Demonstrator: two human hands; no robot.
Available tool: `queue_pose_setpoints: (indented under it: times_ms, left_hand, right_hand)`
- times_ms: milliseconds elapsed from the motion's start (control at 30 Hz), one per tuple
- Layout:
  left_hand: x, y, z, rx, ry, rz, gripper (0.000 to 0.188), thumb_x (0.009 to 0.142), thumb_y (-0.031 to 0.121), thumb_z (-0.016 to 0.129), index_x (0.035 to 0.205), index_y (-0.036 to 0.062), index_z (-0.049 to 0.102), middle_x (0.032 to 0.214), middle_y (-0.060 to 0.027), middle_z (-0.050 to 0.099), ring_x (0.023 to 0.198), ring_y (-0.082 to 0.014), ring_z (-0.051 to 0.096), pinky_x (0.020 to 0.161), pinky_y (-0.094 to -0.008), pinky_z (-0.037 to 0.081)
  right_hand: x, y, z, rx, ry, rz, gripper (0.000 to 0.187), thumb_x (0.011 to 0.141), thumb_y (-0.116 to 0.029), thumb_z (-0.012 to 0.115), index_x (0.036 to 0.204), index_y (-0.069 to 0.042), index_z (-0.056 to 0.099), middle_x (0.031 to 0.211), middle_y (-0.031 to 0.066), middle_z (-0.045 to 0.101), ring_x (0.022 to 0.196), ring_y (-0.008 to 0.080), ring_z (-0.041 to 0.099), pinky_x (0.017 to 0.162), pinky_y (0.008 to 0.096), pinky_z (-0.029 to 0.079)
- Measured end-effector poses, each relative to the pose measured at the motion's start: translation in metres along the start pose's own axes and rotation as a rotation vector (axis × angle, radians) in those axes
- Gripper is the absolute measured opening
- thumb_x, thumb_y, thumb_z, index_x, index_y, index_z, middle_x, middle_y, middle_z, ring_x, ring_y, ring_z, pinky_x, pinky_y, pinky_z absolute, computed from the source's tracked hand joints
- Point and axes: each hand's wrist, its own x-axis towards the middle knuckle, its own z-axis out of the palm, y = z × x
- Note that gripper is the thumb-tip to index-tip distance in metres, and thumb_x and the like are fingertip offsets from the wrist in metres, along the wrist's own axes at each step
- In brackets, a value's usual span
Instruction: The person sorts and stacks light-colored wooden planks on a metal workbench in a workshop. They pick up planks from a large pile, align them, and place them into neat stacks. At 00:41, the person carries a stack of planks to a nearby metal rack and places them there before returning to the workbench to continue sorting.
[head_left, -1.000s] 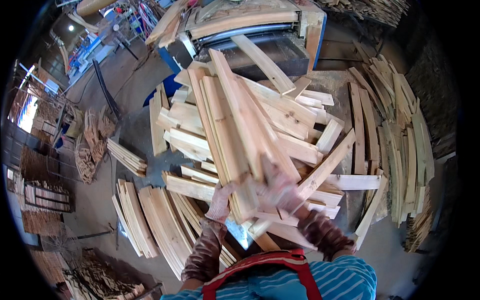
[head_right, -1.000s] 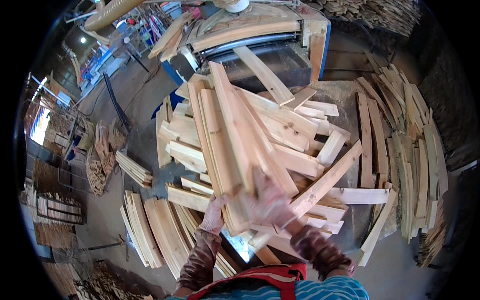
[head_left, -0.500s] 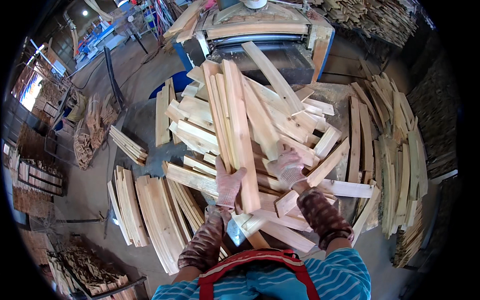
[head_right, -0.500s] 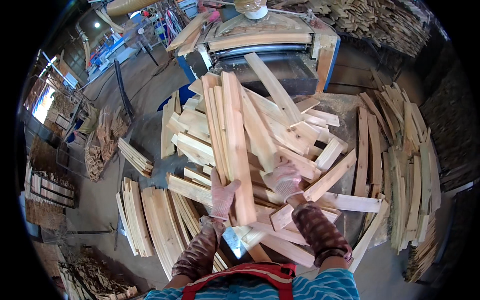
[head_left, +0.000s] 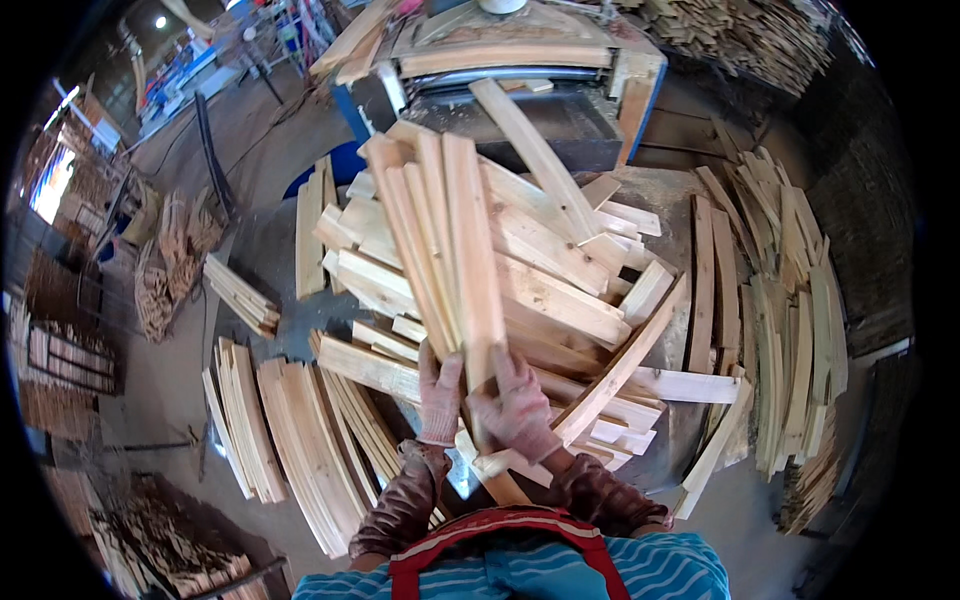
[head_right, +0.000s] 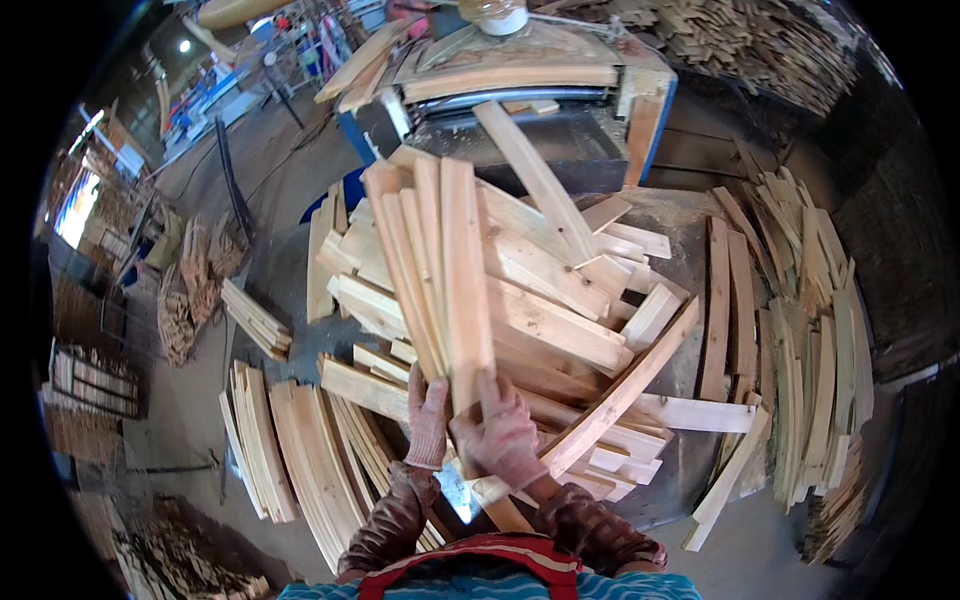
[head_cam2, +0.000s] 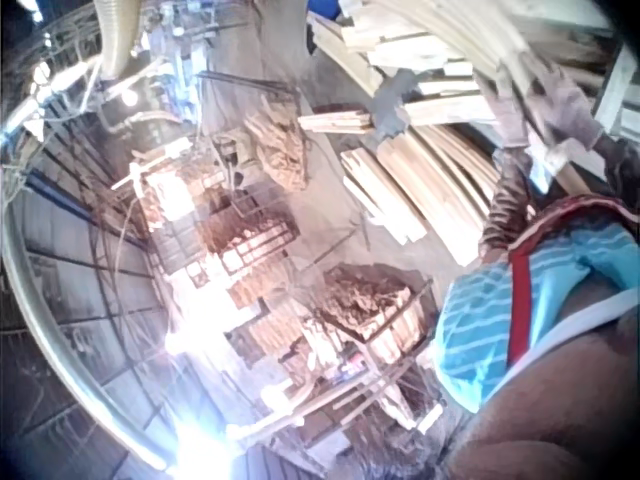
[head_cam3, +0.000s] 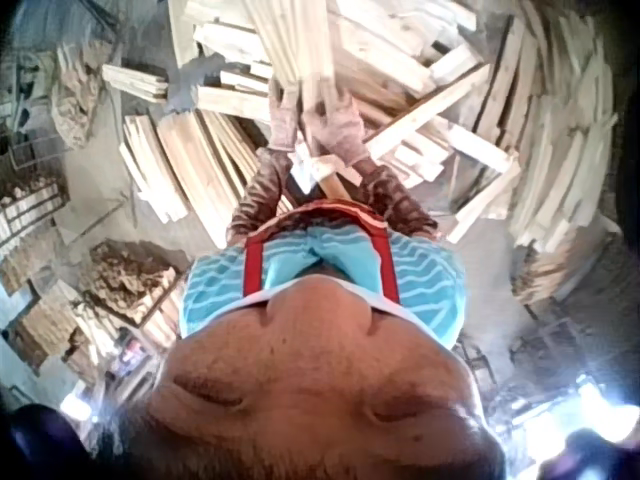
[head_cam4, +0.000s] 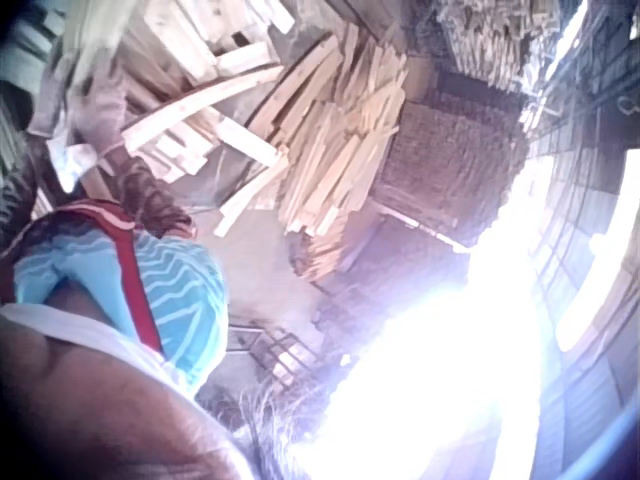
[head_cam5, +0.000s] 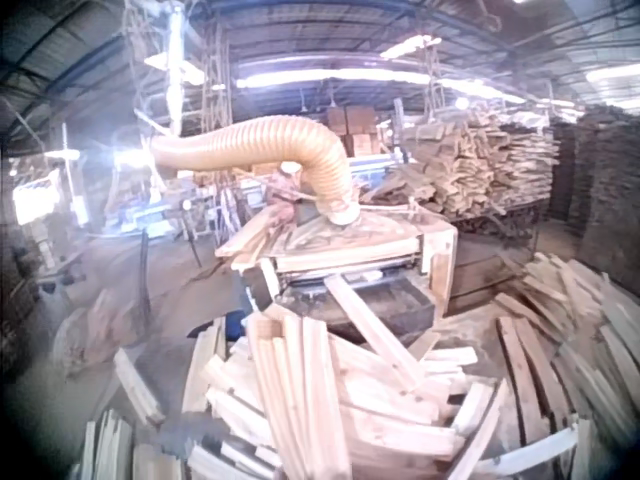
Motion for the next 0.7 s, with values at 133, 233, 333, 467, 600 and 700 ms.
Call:
queue_pose_setpoints:
  times_ms: [133,233,333,467,600,700]
  left_hand:
    - [0.016,-0.020,-0.009,0.298,-0.125,-0.087,0.070,0.087,0.001,0.068,0.150,0.0028,0.037,0.127,-0.0119,0.061,0.114,-0.0205,0.059,0.095,-0.0315,0.051]
    - [0.021,-0.044,-0.019,0.178,-0.024,-0.087,0.073,0.089,0.004,0.070,0.153,0.0050,0.034,0.135,-0.0118,0.058,0.119,-0.0209,0.058,0.096,-0.0314,0.050]
    - [0.011,-0.015,-0.001,-0.263,-0.090,-0.242,0.074,0.093,0.013,0.072,0.155,0.0090,0.033,0.139,-0.0095,0.055,0.119,-0.0194,0.057,0.096,-0.0300,0.050]
    - [0.007,0.016,0.012,-0.045,-0.236,-0.319,0.078,0.093,0.018,0.072,0.156,0.0086,0.027,0.128,-0.0078,0.058,0.111,-0.0163,0.058,0.091,-0.0295,0.052]
    - [-0.004,0.022,0.009,-0.025,-0.275,-0.314,0.077,0.091,0.020,0.072,0.154,0.0077,0.030,0.132,-0.0112,0.057,0.118,-0.0196,0.059,0.097,-0.0337,0.052]
    - [-0.019,0.032,0.010,-0.090,-0.232,-0.384,0.084,0.086,0.022,0.078,0.154,0.0038,0.031,0.132,-0.0130,0.058,0.119,-0.0218,0.059,0.099,-0.0341,0.051]
  right_hand:
    - [0.034,0.048,0.020,0.859,-0.070,0.204,0.093,0.082,-0.025,0.076,0.156,-0.003,0.024,0.139,0.0187,0.055,0.124,0.0256,0.057,0.099,0.0351,0.050]
    - [0.043,0.031,0.028,0.487,-0.069,0.329,0.092,0.085,-0.020,0.075,0.159,-0.005,0.021,0.138,0.0157,0.056,0.120,0.0211,0.059,0.094,0.0319,0.052]
    - [0.041,0.030,0.025,0.723,-0.132,0.333,0.091,0.088,-0.015,0.075,0.160,-0.009,0.020,0.138,0.0113,0.057,0.118,0.0181,0.060,0.090,0.0293,0.054]
    - [0.034,0.046,0.024,1.178,-0.150,0.144,0.092,0.087,-0.007,0.076,0.161,-0.015,0.021,0.129,0.0047,0.059,0.111,0.0152,0.061,0.086,0.0272,0.054]
    - [0.016,0.041,0.011,1.117,-0.247,0.199,0.081,0.087,-0.007,0.074,0.156,-0.013,0.030,0.121,0.0054,0.060,0.104,0.0156,0.062,0.086,0.0295,0.055]
    - [0.007,0.020,0.012,1.012,-0.200,0.276,0.067,0.087,-0.006,0.071,0.147,-0.009,0.040,0.120,0.0091,0.062,0.102,0.0206,0.066,0.084,0.0352,0.059]
